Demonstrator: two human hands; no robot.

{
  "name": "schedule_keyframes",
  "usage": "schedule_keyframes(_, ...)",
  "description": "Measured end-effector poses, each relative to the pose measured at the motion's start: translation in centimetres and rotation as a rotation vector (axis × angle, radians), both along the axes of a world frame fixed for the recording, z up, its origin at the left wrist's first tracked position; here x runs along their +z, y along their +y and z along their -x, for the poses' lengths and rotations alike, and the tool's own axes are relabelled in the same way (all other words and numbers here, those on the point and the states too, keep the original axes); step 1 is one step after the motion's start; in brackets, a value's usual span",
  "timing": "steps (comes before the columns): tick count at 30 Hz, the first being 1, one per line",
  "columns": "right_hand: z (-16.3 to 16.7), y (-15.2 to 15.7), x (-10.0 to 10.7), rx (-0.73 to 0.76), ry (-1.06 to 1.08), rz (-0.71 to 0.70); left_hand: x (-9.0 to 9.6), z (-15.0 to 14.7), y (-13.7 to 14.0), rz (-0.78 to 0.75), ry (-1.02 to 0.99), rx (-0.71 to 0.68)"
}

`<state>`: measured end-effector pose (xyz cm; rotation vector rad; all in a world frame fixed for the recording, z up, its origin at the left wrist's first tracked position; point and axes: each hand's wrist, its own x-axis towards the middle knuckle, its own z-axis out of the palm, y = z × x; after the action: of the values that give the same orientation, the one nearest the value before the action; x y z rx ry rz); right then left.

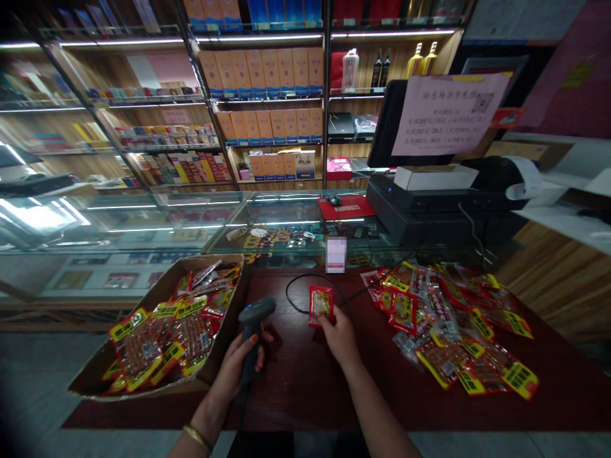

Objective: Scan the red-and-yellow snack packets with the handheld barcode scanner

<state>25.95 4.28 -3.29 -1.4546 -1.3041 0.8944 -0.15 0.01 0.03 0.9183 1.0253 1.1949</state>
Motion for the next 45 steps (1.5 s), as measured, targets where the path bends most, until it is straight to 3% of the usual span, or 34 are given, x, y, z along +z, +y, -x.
schedule_keyframes(3,1.8,0.8,-1.6,0.010,0.176,0.019,-0.1,0.0,0.1,0.009,0.007,0.007)
schedule_keyframes(7,2.6,1.2,-2.7,0.032,0.254,-0.021,0.0,-0.1,0.2,0.019,0.029,-0.017)
schedule_keyframes(14,2.6,1.4,-2.2,0.094,0.328,-0.079,-0.2,-0.5,0.1,-0.015,0.062,-0.031)
schedule_keyframes(23,3.2,1.4,-2.8,0.114,0.453,0.061,-0.4,-0.3,0.0,-0.016,0.041,-0.041)
schedule_keyframes(28,3.2,1.2,-2.8,0.112,0.468,0.053,-0.4,-0.3,0.0,-0.010,0.028,-0.036)
schedule_keyframes(45,2.9,0.5,-2.1,-0.029,0.466,-0.017,-0.2,-0.3,-0.3,0.025,0.005,-0.036)
